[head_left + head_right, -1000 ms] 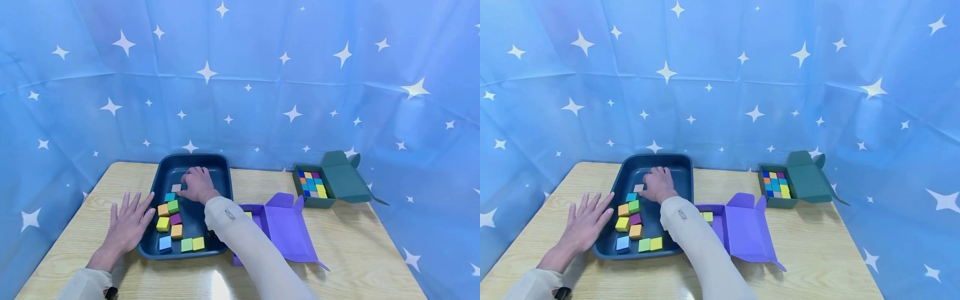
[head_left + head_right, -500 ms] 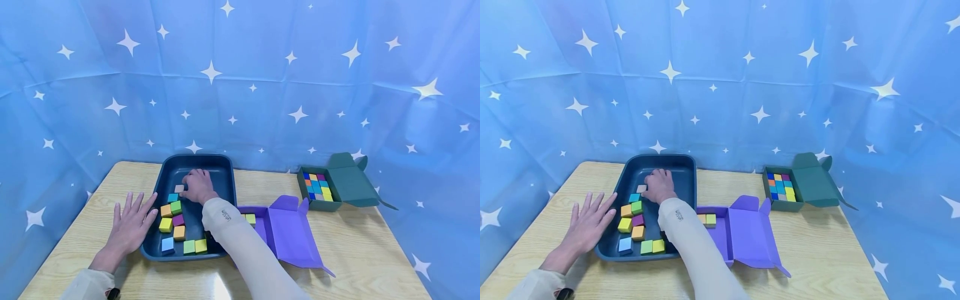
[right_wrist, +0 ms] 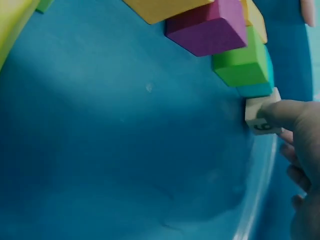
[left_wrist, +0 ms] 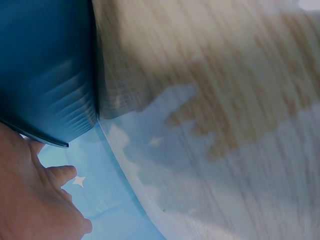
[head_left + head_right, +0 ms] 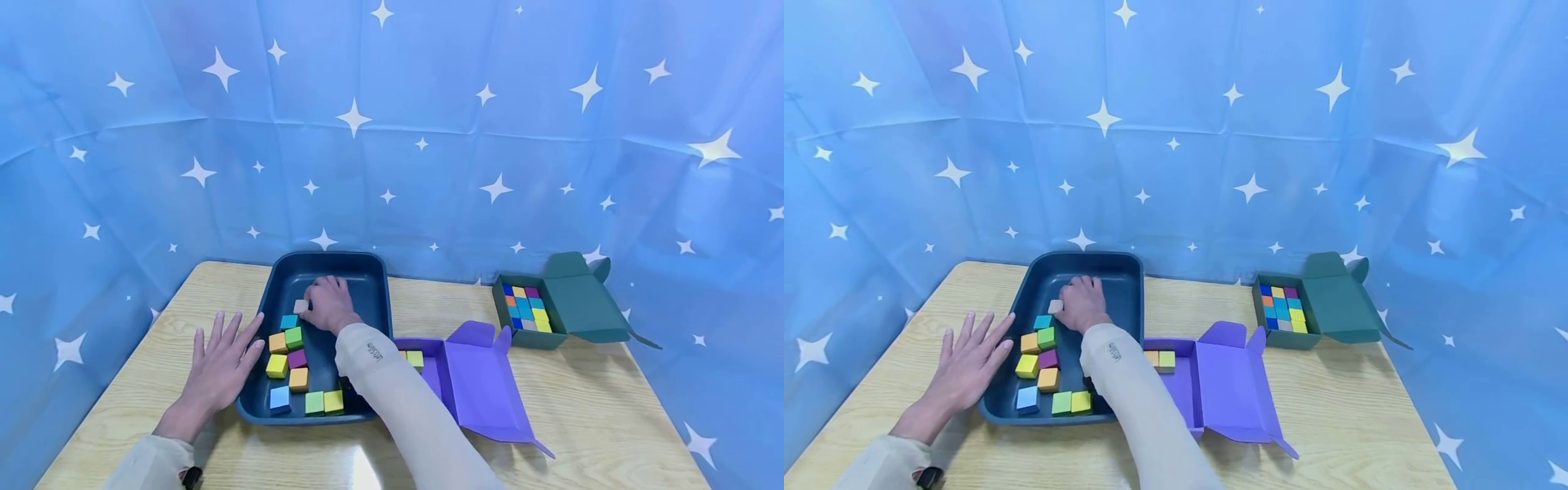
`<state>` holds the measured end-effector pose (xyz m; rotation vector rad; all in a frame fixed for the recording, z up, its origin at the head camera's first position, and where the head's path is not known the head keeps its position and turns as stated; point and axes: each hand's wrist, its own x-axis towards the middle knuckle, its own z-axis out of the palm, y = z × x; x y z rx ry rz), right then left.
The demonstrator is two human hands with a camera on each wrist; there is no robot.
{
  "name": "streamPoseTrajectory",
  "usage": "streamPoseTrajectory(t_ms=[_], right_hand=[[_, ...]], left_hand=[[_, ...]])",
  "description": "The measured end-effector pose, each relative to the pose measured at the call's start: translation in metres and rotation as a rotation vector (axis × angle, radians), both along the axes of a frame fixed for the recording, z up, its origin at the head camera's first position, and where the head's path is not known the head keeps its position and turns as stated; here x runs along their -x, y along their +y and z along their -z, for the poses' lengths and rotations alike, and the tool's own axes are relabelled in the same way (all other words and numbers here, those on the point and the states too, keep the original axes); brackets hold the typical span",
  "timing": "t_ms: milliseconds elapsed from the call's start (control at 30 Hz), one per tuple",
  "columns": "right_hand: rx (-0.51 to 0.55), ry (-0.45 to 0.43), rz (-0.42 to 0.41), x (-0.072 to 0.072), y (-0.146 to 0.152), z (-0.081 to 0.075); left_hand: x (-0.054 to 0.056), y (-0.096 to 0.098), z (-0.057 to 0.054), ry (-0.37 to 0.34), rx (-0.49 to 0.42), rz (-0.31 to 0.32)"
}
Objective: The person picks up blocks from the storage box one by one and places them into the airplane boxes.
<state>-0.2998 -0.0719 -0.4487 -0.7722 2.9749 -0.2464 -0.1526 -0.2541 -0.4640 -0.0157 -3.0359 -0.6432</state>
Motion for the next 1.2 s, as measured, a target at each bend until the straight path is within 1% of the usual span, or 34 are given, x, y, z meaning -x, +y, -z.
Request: streamPoseTrajectory(t_ms=[133, 300, 400, 533, 867, 1067, 1200], right_hand=[[0.024, 0.033, -0.018, 0.003, 0.012, -0.013], [0.014, 0.068, -0.053, 0.006, 0.035, -0.036], [0.01, 0.077, -0.073, 0.005, 0.051, -0.048], [0.007, 0.078, -0.097, 0.002, 0.073, -0.06], [0.024, 0.08, -0.111, -0.003, 0.12, -0.078], [0.113, 0.046, -0.131, -0.012, 0.147, -0.089], [0.178, 0.02, -0.125, -0.02, 0.165, -0.093]], left_hand=[[0.001, 0.002, 0.0, -0.005, -0.003, 0.006], [0.001, 0.003, 0.0, -0.003, -0.007, 0.007], [0.001, 0.002, 0.001, -0.008, -0.013, 0.007], [0.0, 0.001, 0.002, -0.016, -0.022, 0.006], [-0.003, 0.0, 0.002, 0.0, -0.026, 0.01], [-0.003, 0.0, 0.001, -0.001, -0.03, 0.011], [-0.003, 0.001, 0.0, 0.002, -0.033, 0.015]])
